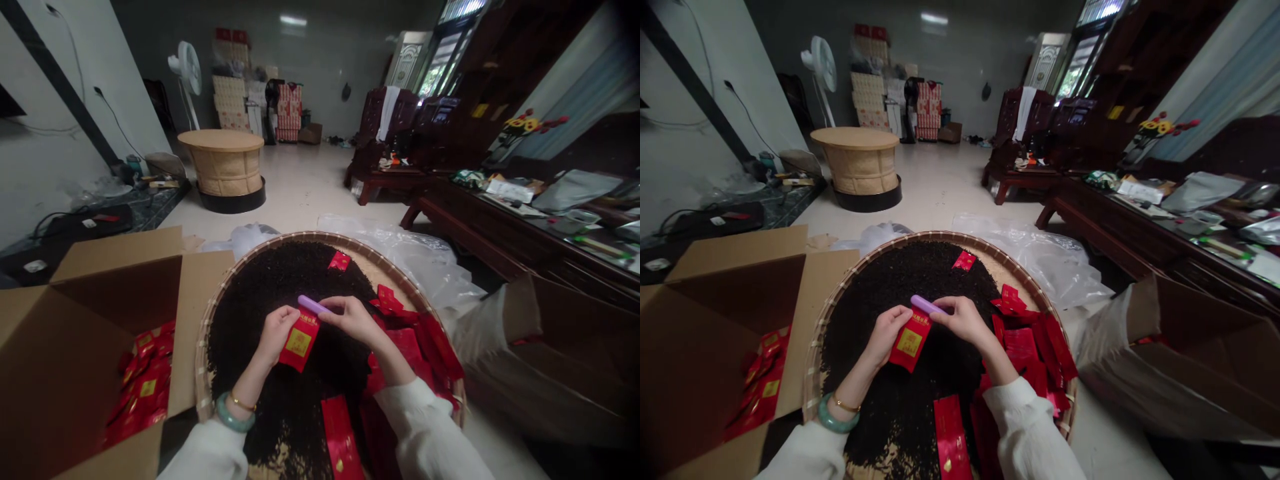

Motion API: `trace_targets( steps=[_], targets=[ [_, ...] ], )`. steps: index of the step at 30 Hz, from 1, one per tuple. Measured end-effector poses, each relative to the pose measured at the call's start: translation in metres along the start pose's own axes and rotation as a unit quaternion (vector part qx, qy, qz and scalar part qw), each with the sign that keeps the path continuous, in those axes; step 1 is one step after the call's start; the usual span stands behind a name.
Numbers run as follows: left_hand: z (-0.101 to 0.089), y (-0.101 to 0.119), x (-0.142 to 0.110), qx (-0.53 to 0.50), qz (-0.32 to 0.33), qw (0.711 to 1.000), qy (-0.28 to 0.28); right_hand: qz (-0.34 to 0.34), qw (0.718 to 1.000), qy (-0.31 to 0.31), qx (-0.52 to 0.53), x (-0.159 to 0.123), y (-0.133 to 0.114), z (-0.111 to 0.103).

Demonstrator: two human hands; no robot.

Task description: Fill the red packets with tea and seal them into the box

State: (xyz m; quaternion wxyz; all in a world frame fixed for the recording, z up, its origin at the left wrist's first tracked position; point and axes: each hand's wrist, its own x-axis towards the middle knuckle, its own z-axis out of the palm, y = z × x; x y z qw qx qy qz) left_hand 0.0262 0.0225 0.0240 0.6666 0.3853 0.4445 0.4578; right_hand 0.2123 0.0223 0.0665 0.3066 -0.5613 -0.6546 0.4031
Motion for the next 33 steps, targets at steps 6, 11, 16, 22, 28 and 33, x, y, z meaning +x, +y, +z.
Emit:
trace_targets(
  steps=[6, 11, 16, 22, 28, 33],
  targets=[
    [0.001, 0.001, 0.000, -0.037, 0.008, 0.999, 0.024, 0.045, 0.987, 0.087, -0.129, 0.006, 0.031, -0.001],
    [0.001, -0.002, 0.002, -0.034, 0.015, 0.999, 0.028, 0.054, 0.953, 0.133, -0.268, 0.006, 0.053, 0.011],
    [0.002, -0.004, 0.002, -0.034, 0.020, 0.999, 0.018, -0.030, 0.981, 0.179, -0.066, 0.004, 0.041, 0.026],
    [0.005, 0.001, -0.001, -0.002, 0.025, 1.000, -0.003, -0.046, 0.991, 0.125, 0.022, 0.003, 0.022, 0.048],
    [0.005, 0.000, -0.002, 0.038, 0.056, 0.998, 0.016, -0.082, 0.993, 0.085, 0.002, -0.006, 0.019, 0.045],
    [0.004, 0.000, -0.002, 0.037, 0.058, 0.998, 0.009, -0.048, 0.997, 0.048, 0.043, -0.007, 0.018, 0.045]
  ],
)
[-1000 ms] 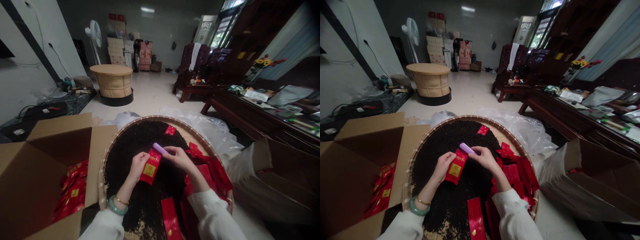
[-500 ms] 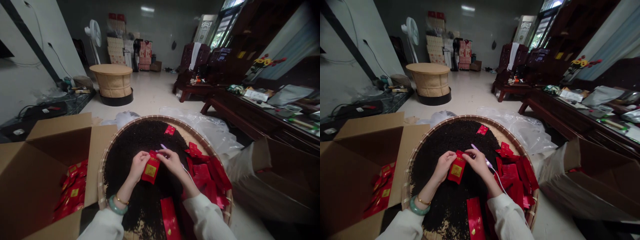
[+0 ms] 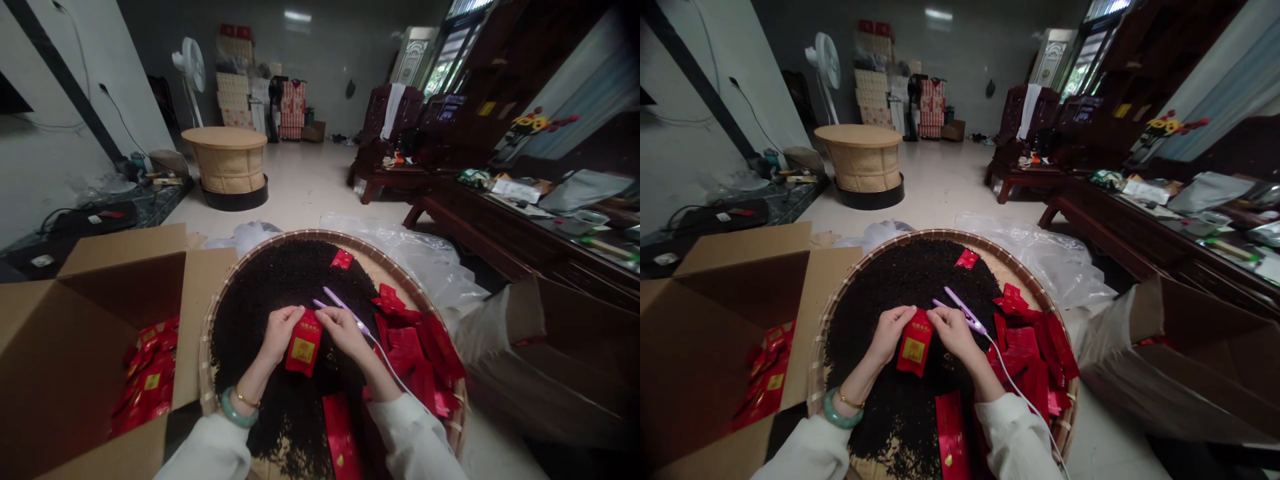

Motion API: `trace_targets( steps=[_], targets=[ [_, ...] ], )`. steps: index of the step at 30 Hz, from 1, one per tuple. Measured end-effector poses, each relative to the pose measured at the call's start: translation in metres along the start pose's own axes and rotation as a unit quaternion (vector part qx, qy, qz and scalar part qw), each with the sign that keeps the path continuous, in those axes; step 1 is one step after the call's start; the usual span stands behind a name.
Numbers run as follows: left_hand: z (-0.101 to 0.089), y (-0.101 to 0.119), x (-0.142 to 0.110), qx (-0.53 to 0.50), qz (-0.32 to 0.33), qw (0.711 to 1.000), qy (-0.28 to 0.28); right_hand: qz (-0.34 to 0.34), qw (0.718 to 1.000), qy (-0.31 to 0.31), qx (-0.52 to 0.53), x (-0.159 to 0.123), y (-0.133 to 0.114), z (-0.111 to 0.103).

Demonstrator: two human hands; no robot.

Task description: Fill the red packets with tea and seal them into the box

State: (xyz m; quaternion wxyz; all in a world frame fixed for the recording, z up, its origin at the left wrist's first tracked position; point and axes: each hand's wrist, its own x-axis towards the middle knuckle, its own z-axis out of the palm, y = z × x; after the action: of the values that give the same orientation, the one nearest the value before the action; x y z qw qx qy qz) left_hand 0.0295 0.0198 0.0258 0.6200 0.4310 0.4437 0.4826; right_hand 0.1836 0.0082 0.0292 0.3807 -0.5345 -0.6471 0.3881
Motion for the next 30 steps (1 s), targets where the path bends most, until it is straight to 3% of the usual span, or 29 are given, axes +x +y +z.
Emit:
trace_targets(
  steps=[6, 11, 18, 24, 30],
  targets=[
    [-0.003, 0.001, 0.002, 0.070, 0.039, 0.997, 0.003, 0.008, 0.998, 0.055, 0.015, 0.003, -0.007, 0.008],
    [-0.004, -0.001, 0.002, 0.091, 0.032, 0.995, -0.008, 0.012, 0.998, 0.047, 0.029, 0.003, -0.004, 0.008],
    [-0.004, 0.000, 0.002, 0.028, 0.008, 0.999, 0.020, 0.060, 0.989, 0.006, 0.138, -0.005, 0.010, 0.003],
    [-0.003, -0.001, 0.003, -0.025, 0.008, 0.999, 0.040, 0.053, 0.970, -0.066, 0.229, -0.029, 0.010, 0.017],
    [-0.004, 0.000, 0.004, -0.053, -0.014, 0.996, 0.064, 0.116, 0.956, -0.016, 0.268, -0.037, 0.019, 0.035]
  ],
)
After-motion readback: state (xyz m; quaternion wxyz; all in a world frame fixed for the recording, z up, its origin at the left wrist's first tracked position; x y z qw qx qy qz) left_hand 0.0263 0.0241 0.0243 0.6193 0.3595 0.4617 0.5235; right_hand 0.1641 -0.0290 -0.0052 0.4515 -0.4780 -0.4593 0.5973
